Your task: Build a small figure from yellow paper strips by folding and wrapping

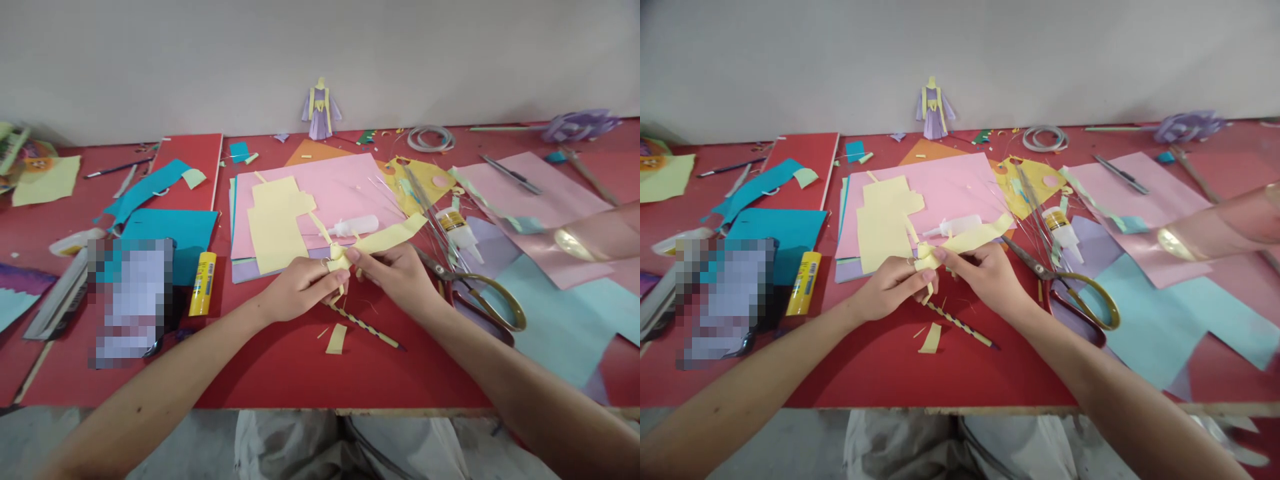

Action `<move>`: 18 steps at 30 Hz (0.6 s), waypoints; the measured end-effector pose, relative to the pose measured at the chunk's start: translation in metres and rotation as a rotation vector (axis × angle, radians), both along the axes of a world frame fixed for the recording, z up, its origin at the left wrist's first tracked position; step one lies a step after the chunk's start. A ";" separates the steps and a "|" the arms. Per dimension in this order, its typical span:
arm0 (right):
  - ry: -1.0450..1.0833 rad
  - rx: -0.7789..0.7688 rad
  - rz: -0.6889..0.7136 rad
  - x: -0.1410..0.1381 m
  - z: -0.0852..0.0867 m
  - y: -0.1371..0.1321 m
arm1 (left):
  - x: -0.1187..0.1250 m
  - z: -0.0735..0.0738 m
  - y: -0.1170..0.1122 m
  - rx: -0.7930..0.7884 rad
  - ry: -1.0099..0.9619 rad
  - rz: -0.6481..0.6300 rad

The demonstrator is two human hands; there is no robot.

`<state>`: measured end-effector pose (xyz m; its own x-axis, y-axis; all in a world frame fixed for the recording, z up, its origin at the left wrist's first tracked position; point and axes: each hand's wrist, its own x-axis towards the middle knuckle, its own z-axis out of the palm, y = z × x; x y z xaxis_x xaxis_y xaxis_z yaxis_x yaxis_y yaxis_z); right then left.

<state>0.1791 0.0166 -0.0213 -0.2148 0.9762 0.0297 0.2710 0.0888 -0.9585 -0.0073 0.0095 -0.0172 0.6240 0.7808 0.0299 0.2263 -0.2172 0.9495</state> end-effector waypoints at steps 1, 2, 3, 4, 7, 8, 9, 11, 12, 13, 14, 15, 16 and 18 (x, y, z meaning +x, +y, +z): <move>-0.009 0.000 -0.003 0.000 -0.001 0.000 | 0.000 0.000 0.000 -0.007 -0.001 0.001; -0.019 0.001 -0.007 0.001 -0.001 0.000 | 0.000 0.000 0.001 -0.012 -0.002 0.003; -0.026 0.004 -0.011 0.001 -0.001 0.000 | 0.000 0.000 0.001 -0.016 -0.003 0.003; -0.030 0.010 -0.014 0.001 -0.001 0.001 | 0.000 0.000 0.002 -0.021 -0.004 0.003; -0.028 0.034 -0.011 0.000 0.000 0.001 | 0.001 -0.001 0.002 -0.036 -0.015 0.006; -0.024 0.040 -0.007 0.000 0.000 0.001 | 0.001 -0.001 0.002 -0.040 -0.023 0.012; -0.021 0.043 -0.001 0.000 0.001 0.001 | 0.001 -0.001 0.002 -0.043 -0.031 0.018; -0.014 0.037 0.015 0.000 0.001 0.002 | 0.001 -0.002 0.001 -0.044 -0.042 0.027; -0.012 0.032 0.021 0.000 0.001 0.002 | 0.001 -0.002 0.001 -0.042 -0.045 0.030; -0.013 0.026 0.026 0.000 0.001 0.002 | 0.001 -0.002 0.001 -0.041 -0.045 0.030; -0.016 0.022 0.028 0.000 0.001 0.002 | 0.000 -0.002 0.000 -0.039 -0.044 0.030; -0.022 0.019 0.029 0.000 0.001 0.002 | 0.000 -0.003 0.000 -0.038 -0.043 0.031; -0.026 0.016 0.029 0.000 0.001 0.002 | 0.000 -0.003 0.000 -0.038 -0.043 0.033; -0.023 0.011 0.029 0.000 0.001 0.002 | 0.000 -0.004 0.000 -0.037 -0.044 0.035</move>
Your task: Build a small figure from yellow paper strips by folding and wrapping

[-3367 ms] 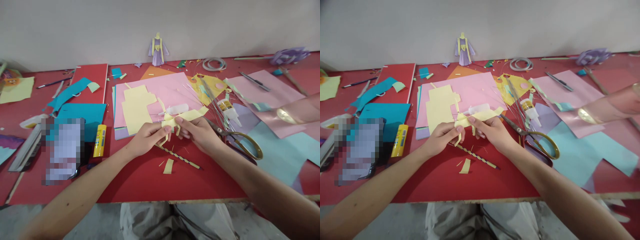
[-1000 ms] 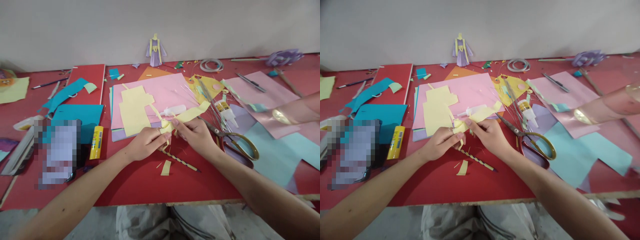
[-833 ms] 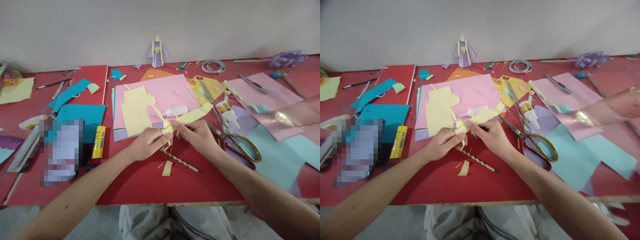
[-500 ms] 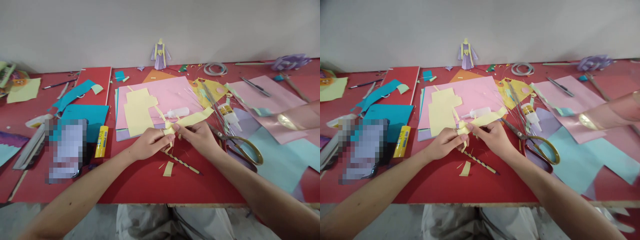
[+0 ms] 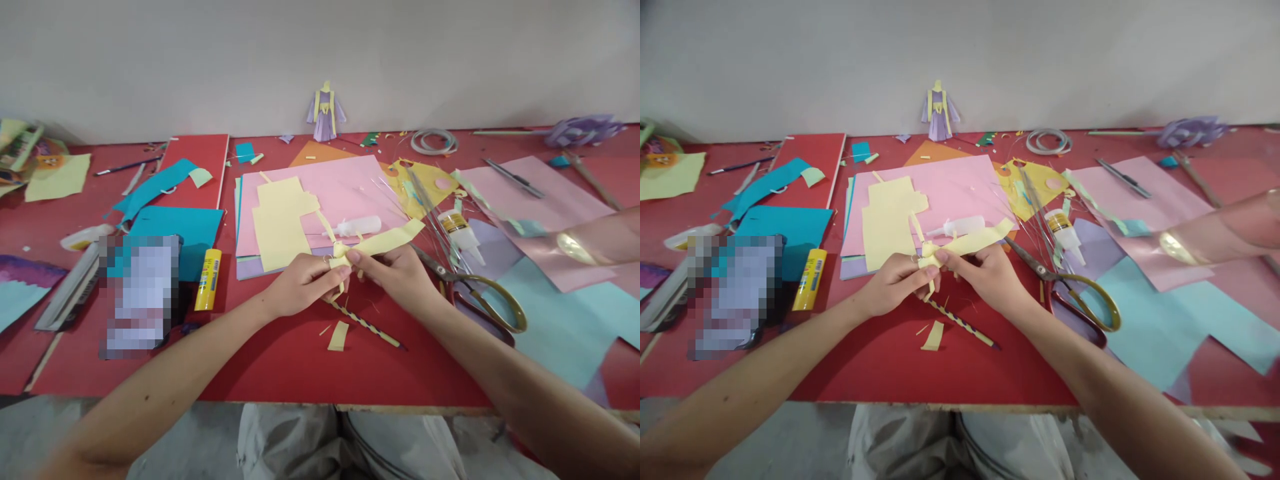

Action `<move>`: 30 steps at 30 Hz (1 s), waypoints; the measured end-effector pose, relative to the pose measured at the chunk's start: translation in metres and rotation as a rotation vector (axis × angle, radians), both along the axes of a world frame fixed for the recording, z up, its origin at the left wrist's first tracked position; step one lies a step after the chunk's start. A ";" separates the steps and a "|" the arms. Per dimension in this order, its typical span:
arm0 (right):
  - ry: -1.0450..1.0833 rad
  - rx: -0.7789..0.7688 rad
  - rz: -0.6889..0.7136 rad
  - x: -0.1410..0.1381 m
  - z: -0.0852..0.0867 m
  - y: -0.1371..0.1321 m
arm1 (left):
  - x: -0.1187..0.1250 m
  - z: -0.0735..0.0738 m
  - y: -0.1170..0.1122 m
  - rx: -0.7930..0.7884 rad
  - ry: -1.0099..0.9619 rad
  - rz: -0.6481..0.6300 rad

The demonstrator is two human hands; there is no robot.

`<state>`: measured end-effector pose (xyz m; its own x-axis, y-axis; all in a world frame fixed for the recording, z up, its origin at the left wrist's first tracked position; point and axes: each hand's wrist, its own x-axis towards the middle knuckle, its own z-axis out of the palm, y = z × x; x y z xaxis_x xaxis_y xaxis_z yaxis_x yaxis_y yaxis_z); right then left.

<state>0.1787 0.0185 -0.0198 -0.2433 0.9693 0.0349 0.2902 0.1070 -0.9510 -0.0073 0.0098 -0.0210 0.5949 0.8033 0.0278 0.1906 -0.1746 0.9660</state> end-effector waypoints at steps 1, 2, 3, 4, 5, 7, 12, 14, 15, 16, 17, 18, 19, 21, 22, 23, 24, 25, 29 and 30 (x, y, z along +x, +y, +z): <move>0.008 -0.003 0.002 0.000 0.000 0.000 | 0.000 0.000 0.000 0.002 -0.001 0.001; 0.017 -0.008 0.006 -0.001 0.000 0.000 | 0.000 0.000 0.000 0.006 -0.005 0.002; 0.026 -0.017 0.012 -0.001 0.000 -0.001 | 0.000 0.000 0.000 0.009 -0.008 0.003; 0.035 -0.029 0.020 -0.001 0.000 -0.001 | 0.000 0.000 0.000 0.012 -0.007 0.004; 0.043 -0.043 0.029 -0.001 -0.001 -0.001 | 0.000 0.000 0.000 0.014 -0.004 0.006; 0.057 -0.067 0.042 -0.001 -0.002 -0.001 | 0.000 0.000 0.000 0.016 0.004 0.013; 0.056 -0.079 0.040 -0.001 -0.005 -0.001 | 0.000 0.002 0.000 0.041 0.011 0.024; 0.049 -0.071 0.038 -0.001 -0.005 -0.002 | 0.000 0.002 0.001 0.049 0.017 0.025; 0.046 -0.064 0.039 -0.001 -0.005 -0.002 | 0.000 0.002 0.001 0.051 0.018 0.027; 0.044 -0.058 0.041 -0.001 -0.005 -0.002 | 0.000 0.002 0.001 0.053 0.017 0.027; 0.042 -0.052 0.043 -0.001 -0.005 -0.002 | 0.000 0.002 0.001 0.053 0.016 0.027; 0.040 -0.045 0.044 0.000 -0.005 -0.002 | 0.000 0.002 0.001 0.055 0.015 0.027; 0.037 -0.037 0.044 0.000 -0.005 -0.002 | 0.000 0.002 0.000 0.056 0.017 0.027; 0.025 -0.020 0.041 0.000 -0.005 -0.002 | 0.000 0.001 0.000 0.058 0.024 0.029; 0.018 -0.011 0.041 0.000 -0.005 -0.002 | 0.000 0.001 0.000 0.060 0.027 0.031; 0.012 -0.001 0.041 0.000 -0.005 -0.002 | 0.000 0.001 0.000 0.064 0.028 0.033; 0.006 0.008 0.043 0.000 -0.006 -0.002 | 0.000 0.001 0.000 0.070 0.028 0.034; 0.002 0.016 0.046 0.000 -0.006 -0.002 | 0.000 0.001 0.000 0.074 0.026 0.035; -0.006 0.037 0.062 0.000 -0.006 -0.002 | 0.000 0.001 0.001 0.081 0.020 0.036; -0.008 0.037 0.065 0.000 -0.006 -0.002 | 0.000 0.001 0.001 0.080 0.018 0.036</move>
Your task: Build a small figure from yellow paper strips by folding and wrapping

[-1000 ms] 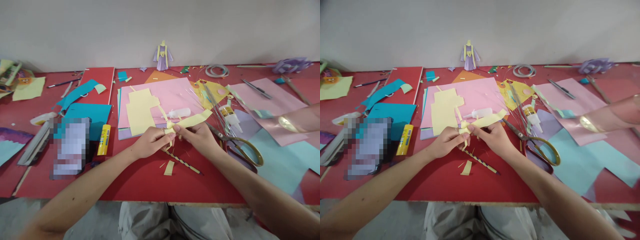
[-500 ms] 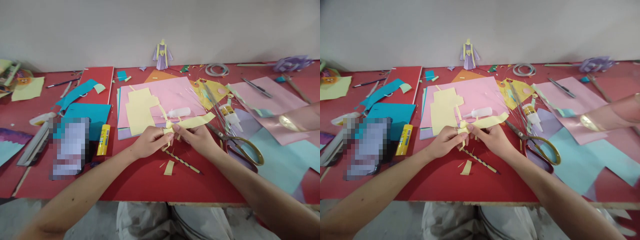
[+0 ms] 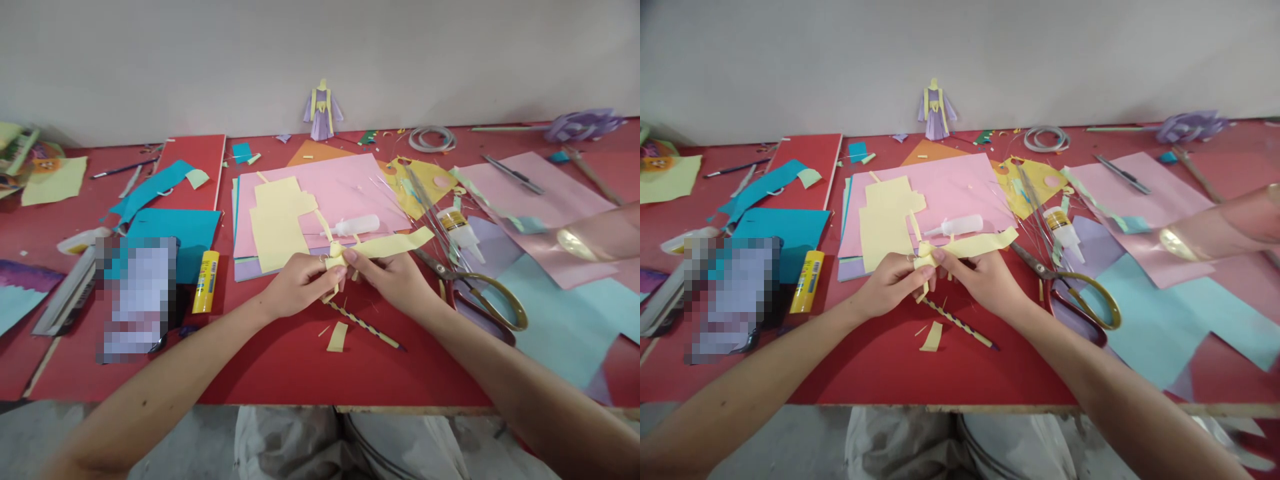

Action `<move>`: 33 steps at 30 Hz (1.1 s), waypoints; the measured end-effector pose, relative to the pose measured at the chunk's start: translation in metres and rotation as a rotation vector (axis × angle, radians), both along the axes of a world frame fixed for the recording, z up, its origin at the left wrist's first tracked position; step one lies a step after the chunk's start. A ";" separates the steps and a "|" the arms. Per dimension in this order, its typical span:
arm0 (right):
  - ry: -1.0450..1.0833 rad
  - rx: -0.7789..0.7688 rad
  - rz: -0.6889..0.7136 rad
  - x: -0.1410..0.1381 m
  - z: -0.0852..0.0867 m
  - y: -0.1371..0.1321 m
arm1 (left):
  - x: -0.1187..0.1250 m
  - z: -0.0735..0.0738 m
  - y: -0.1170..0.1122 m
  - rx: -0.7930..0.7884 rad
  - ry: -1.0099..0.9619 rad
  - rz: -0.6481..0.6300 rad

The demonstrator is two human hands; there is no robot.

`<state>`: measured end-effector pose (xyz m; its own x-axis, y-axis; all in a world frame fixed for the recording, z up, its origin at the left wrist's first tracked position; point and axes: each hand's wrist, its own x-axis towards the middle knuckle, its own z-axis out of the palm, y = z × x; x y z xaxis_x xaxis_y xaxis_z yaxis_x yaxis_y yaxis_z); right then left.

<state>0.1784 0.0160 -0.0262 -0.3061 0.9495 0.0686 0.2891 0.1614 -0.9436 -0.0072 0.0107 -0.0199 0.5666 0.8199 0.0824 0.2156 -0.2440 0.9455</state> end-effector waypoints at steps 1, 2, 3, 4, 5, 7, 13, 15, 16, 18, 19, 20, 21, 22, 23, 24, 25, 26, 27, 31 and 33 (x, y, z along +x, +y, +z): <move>-0.002 0.002 0.000 0.000 0.000 0.000 | 0.000 0.000 0.000 0.000 -0.001 -0.001; -0.006 0.004 0.001 0.000 0.000 0.000 | 0.000 0.000 0.000 0.000 0.001 -0.002; -0.012 0.005 0.001 0.000 0.000 0.000 | 0.000 0.000 0.000 0.000 0.003 -0.002; -0.018 0.007 0.002 0.000 0.000 0.000 | 0.000 0.000 0.000 0.002 0.007 -0.003; -0.024 0.010 0.002 0.000 0.000 0.000 | 0.000 0.000 0.000 0.003 0.010 -0.004; -0.039 0.014 0.004 0.000 0.000 0.000 | 0.000 0.000 0.000 0.003 0.018 -0.003; -0.075 0.025 0.022 -0.001 0.000 0.001 | 0.000 0.000 -0.001 -0.006 0.014 0.000; -0.078 0.027 0.029 -0.001 0.000 0.001 | 0.001 0.000 -0.001 -0.012 0.010 0.001; -0.078 0.028 0.030 -0.001 0.000 0.001 | 0.001 0.000 -0.001 -0.013 0.007 0.001; -0.074 0.026 0.036 -0.001 0.000 0.001 | 0.001 0.000 0.000 -0.011 0.002 -0.002; -0.070 0.024 0.041 -0.001 0.000 0.001 | 0.001 0.000 0.000 -0.010 -0.001 -0.003; -0.067 0.020 0.046 -0.001 0.000 0.001 | 0.001 0.000 0.000 -0.008 -0.002 -0.003; -0.066 0.016 0.049 -0.001 0.000 0.001 | 0.001 0.000 0.000 -0.006 -0.003 -0.004; -0.066 0.012 0.050 -0.001 0.000 0.001 | 0.001 -0.001 0.000 -0.003 0.000 -0.006; -0.068 0.009 0.048 0.000 -0.001 0.001 | 0.001 -0.001 0.000 -0.001 0.005 -0.007; -0.072 0.008 0.046 0.000 -0.001 0.001 | 0.001 -0.001 0.000 0.003 0.011 -0.006; -0.078 0.007 0.044 0.000 -0.001 0.001 | 0.001 -0.002 0.000 0.008 0.020 -0.005; -0.083 0.007 0.042 0.000 -0.001 0.001 | 0.001 -0.002 0.000 0.012 0.029 -0.002; -0.088 0.006 0.040 0.000 0.000 0.001 | 0.001 -0.002 0.000 0.015 0.036 0.002; -0.097 0.005 0.041 -0.001 0.001 0.001 | 0.002 -0.001 0.000 0.039 0.057 0.000; -0.104 0.006 0.045 -0.001 0.002 0.001 | 0.002 -0.001 0.001 0.060 0.071 -0.004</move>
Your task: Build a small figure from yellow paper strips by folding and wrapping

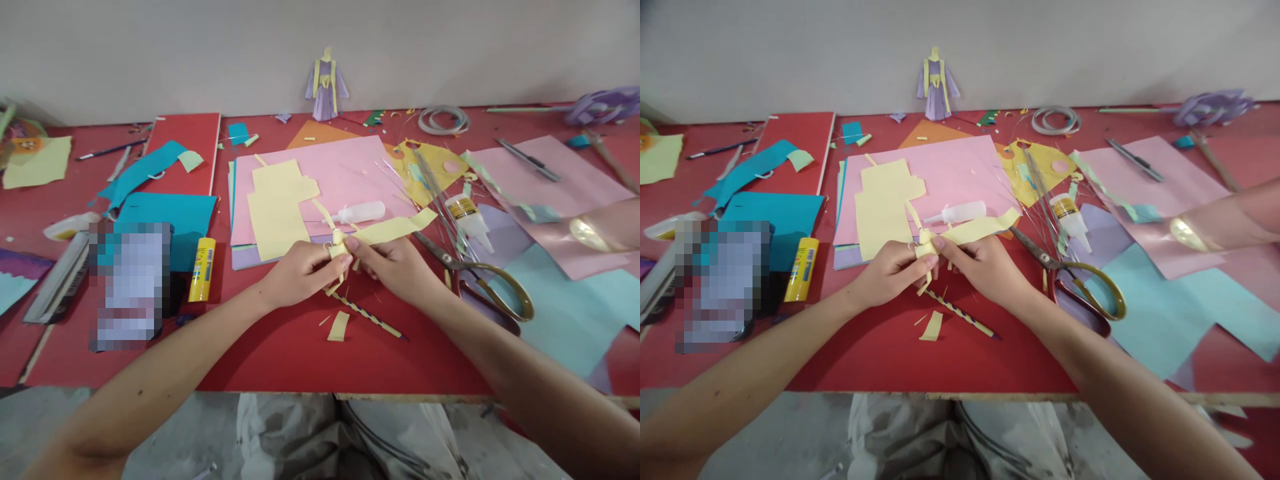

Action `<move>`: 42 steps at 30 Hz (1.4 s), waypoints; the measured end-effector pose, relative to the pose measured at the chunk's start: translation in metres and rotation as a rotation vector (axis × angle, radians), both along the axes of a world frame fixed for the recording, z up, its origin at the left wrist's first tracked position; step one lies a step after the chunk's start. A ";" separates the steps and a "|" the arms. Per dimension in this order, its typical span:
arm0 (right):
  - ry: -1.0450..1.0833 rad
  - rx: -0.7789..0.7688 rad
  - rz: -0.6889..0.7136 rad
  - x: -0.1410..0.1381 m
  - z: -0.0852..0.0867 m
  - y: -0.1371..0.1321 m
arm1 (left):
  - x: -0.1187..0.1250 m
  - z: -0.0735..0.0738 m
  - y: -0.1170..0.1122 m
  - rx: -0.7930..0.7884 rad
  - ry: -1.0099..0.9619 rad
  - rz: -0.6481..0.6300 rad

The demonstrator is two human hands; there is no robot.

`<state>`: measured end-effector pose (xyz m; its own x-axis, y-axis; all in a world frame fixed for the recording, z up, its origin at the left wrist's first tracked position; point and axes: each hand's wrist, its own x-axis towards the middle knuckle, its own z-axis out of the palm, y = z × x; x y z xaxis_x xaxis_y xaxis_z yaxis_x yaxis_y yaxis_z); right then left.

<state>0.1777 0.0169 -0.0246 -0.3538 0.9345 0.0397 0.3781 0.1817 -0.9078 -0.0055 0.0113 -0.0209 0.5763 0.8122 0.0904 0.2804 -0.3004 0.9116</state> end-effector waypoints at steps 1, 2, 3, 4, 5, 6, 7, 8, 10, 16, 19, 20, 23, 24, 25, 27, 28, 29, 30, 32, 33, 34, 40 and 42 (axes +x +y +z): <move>-0.005 0.000 0.001 0.000 0.000 0.000 | 0.000 0.000 0.000 0.010 0.007 -0.001; -0.011 0.000 0.002 0.000 0.000 0.000 | 0.000 0.000 0.000 0.019 0.014 -0.002; -0.016 0.000 0.004 0.000 0.000 0.000 | 0.000 0.000 0.000 0.025 0.020 -0.004; -0.020 0.001 0.006 0.000 0.000 0.000 | 0.000 0.000 0.000 0.030 0.024 -0.006; -0.023 0.001 0.007 0.001 0.000 0.000 | 0.000 0.000 0.000 0.033 0.025 -0.007; -0.026 0.001 0.008 0.001 0.000 0.001 | 0.000 0.000 0.000 0.035 0.026 -0.009; -0.028 0.001 0.007 0.001 0.000 0.001 | 0.000 0.000 0.000 0.034 0.026 -0.012; -0.028 0.000 0.006 0.001 -0.001 0.001 | 0.000 0.000 0.000 0.033 0.026 -0.013; -0.026 0.001 0.008 0.001 -0.001 0.001 | 0.000 -0.001 0.000 0.033 0.027 -0.012; -0.024 0.019 0.017 0.001 -0.001 0.000 | 0.000 -0.001 0.000 0.032 0.030 -0.023; -0.037 0.015 0.015 0.001 -0.002 0.000 | -0.001 -0.001 0.000 0.038 0.049 -0.029; -0.041 0.014 0.013 0.001 -0.002 0.001 | -0.001 -0.001 0.001 0.048 0.053 -0.029; -0.046 0.011 0.011 0.002 -0.002 0.001 | -0.001 -0.001 0.001 0.069 0.072 -0.026; -0.048 0.008 0.008 0.002 -0.002 0.001 | -0.001 -0.001 0.001 0.071 0.076 -0.026; -0.052 0.006 0.004 0.002 -0.002 0.001 | -0.001 -0.001 0.001 0.071 0.077 -0.028; -0.057 0.007 0.000 0.002 -0.003 0.001 | -0.001 -0.001 0.001 0.073 0.074 -0.033; -0.055 0.010 0.001 0.001 -0.003 0.001 | -0.001 -0.002 0.001 0.074 0.072 -0.035; -0.051 0.016 0.005 0.001 -0.003 0.000 | -0.001 -0.002 0.001 0.075 0.074 -0.035; -0.048 0.023 0.012 0.001 -0.003 0.000 | -0.001 -0.002 0.001 0.075 0.079 -0.033; -0.048 0.031 0.021 0.001 -0.002 0.000 | -0.001 -0.002 0.001 0.067 0.085 -0.033; -0.051 0.034 0.023 0.001 -0.002 0.000 | -0.001 -0.002 0.001 0.064 0.085 -0.034; -0.055 0.037 0.023 0.001 -0.002 0.000 | -0.001 -0.002 0.000 0.065 0.084 -0.034; -0.104 0.028 -0.008 0.001 -0.002 0.000 | -0.001 -0.003 0.001 0.096 0.097 -0.036; -0.107 0.027 -0.007 0.001 -0.002 0.000 | -0.001 -0.003 0.001 0.091 0.094 -0.043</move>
